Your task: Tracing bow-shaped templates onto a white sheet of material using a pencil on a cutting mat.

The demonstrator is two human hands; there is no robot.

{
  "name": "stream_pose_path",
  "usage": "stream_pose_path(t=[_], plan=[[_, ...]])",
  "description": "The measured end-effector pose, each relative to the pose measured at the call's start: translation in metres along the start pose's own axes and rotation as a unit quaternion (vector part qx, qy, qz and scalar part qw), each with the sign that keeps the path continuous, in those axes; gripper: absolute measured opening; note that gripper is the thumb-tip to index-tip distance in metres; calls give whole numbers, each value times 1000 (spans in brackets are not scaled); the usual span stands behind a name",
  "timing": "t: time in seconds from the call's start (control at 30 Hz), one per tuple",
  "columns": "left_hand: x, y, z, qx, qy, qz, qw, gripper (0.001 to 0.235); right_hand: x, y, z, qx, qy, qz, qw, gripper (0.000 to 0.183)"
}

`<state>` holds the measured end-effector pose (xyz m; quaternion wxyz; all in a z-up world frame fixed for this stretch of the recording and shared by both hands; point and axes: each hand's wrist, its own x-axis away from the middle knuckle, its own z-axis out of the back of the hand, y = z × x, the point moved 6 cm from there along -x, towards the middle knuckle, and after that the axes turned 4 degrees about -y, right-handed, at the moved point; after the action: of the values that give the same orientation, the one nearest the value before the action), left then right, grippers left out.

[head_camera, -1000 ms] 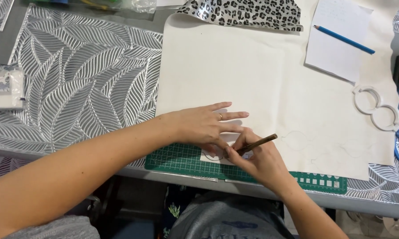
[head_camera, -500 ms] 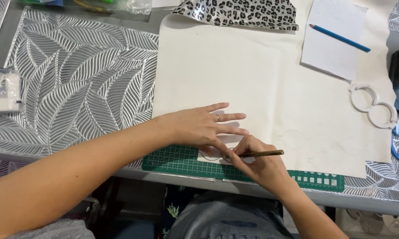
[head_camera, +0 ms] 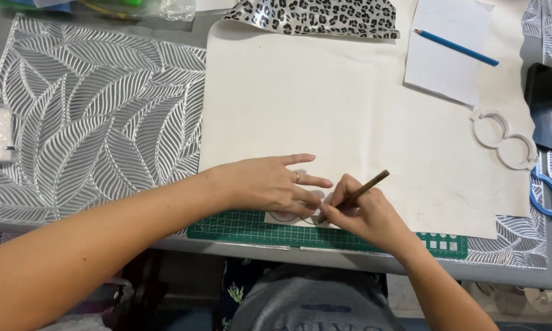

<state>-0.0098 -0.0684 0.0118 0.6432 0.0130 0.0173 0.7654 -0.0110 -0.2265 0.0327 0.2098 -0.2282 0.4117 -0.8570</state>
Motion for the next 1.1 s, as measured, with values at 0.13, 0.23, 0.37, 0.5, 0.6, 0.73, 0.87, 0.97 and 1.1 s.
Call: stream_pose_path(t=[0.13, 0.23, 0.37, 0.5, 0.6, 0.73, 0.87, 0.97, 1.1], plan=[[2, 10, 23, 1, -38, -2, 999, 39, -7, -1, 7, -2, -27, -20, 999, 25], [-2, 13, 21, -7, -43, -6, 999, 38, -11, 3, 13, 0, -28, -27, 999, 23], [-7, 14, 21, 11, -72, -10, 997, 33, -13, 6, 19, -3, -19, -23, 1000, 23], [-7, 16, 26, 9, -90, -6, 996, 29, -8, 15, 21, -18, 0, 8, 1000, 21], [-7, 15, 22, 15, -98, -8, 995, 26, -3, 28, 16, -30, 16, 32, 999, 21], [-7, 16, 17, 4, -102, -9, 995, 25, 0, 34, 16, -26, 22, 38, 999, 21], [-7, 17, 22, -2, -109, -6, 994, 22, 0, 34, 18, -33, 31, 46, 998, 21], [-8, 18, 22, -6, -109, -4, 994, 22, 1, 39, 18, -40, 35, 49, 997, 21], [-8, 19, 20, -11, -113, -6, 994, 21, 1, 39, 19, -46, 34, 51, 997, 20]])
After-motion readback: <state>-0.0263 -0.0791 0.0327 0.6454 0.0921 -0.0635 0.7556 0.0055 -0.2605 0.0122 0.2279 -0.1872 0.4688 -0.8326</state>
